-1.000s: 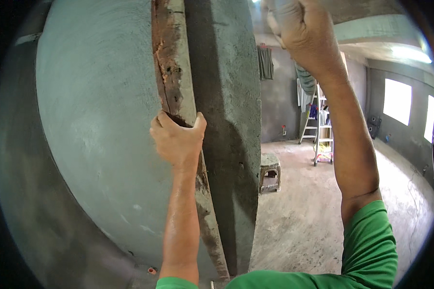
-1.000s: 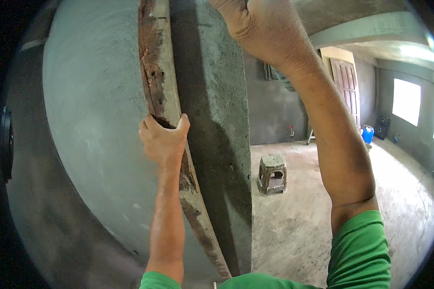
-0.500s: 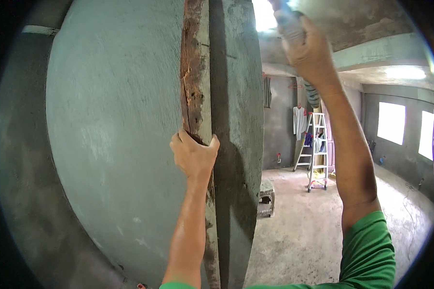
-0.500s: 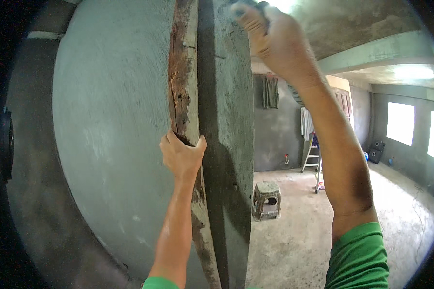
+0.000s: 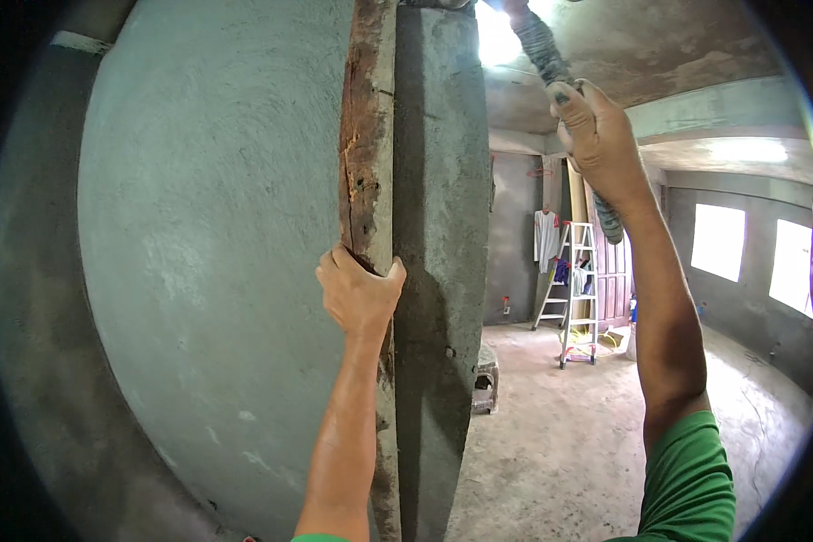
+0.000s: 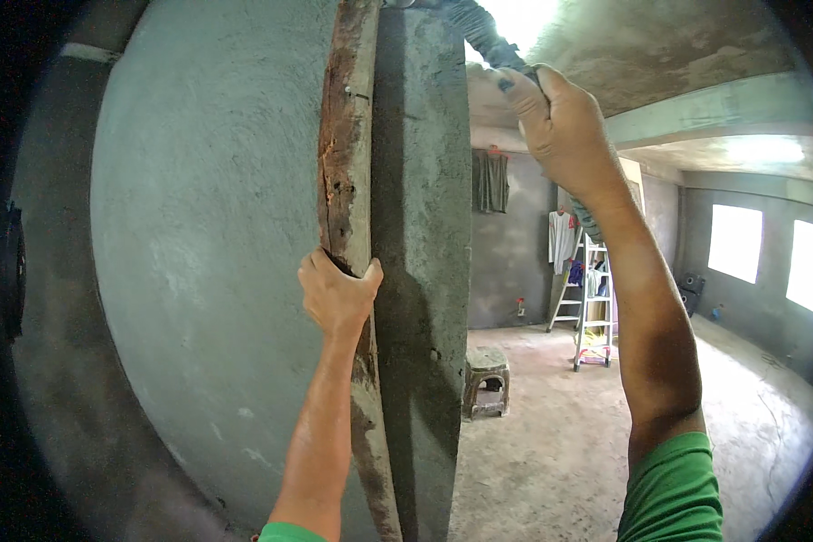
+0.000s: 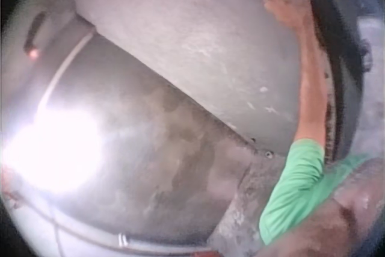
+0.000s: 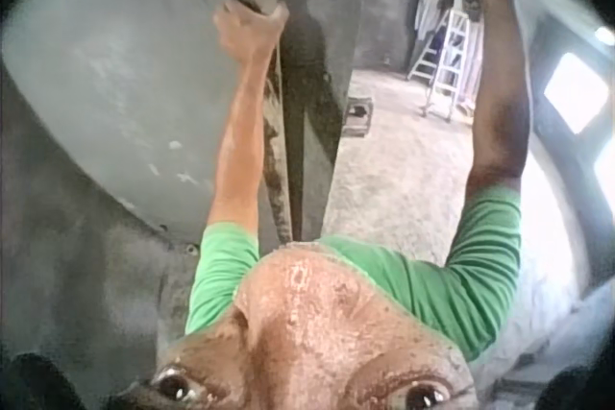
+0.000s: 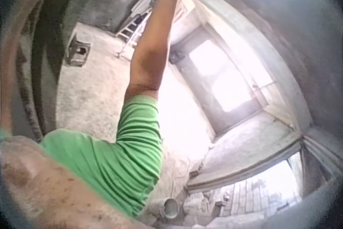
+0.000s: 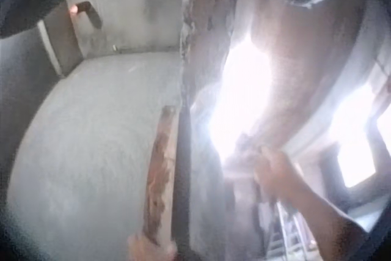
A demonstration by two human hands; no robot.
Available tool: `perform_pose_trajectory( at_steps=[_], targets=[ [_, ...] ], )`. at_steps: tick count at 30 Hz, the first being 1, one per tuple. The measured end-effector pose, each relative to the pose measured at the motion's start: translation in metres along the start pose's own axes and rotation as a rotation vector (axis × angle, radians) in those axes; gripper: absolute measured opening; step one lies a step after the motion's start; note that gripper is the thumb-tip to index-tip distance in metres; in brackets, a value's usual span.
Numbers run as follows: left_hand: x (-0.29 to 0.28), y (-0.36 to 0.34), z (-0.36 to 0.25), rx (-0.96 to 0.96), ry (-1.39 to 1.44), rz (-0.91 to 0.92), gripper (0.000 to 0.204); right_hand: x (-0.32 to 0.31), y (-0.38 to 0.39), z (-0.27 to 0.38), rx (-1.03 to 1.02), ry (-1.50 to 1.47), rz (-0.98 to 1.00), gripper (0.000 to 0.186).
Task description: The person positions a wooden plank along the corner of a concrete wall, hammers nails into the wood using a hammer, checks the alignment along the plank with a plumb line string, and hammers additional nails into the plank.
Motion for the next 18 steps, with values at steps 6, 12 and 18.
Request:
perform_pose_trajectory(
  at_steps=[6,12,18],
  targets=[
    [0.006,0.002,0.005,0.034,-0.010,-0.051,0.077,-0.001,-0.002,0.015,-0.081,0.044,-0.035,0.067],
    [0.003,0.001,0.002,-0.001,-0.003,0.046,0.081,0.007,-0.005,0.025,-0.183,-0.091,-0.149,0.062],
    [0.001,0.002,-0.003,-0.005,-0.008,0.048,0.082,0.063,0.001,-0.005,-0.297,0.094,-0.038,0.070]
  ],
)
Point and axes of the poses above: each hand's wrist, its own y-axis away from the middle knuckle, its own x-axis out of the palm, z = x × y, the point moved 2 cm from there along -y, towards the middle knuckle, and after that the axes turned 10 degrees about x, right-handed, at the moved point
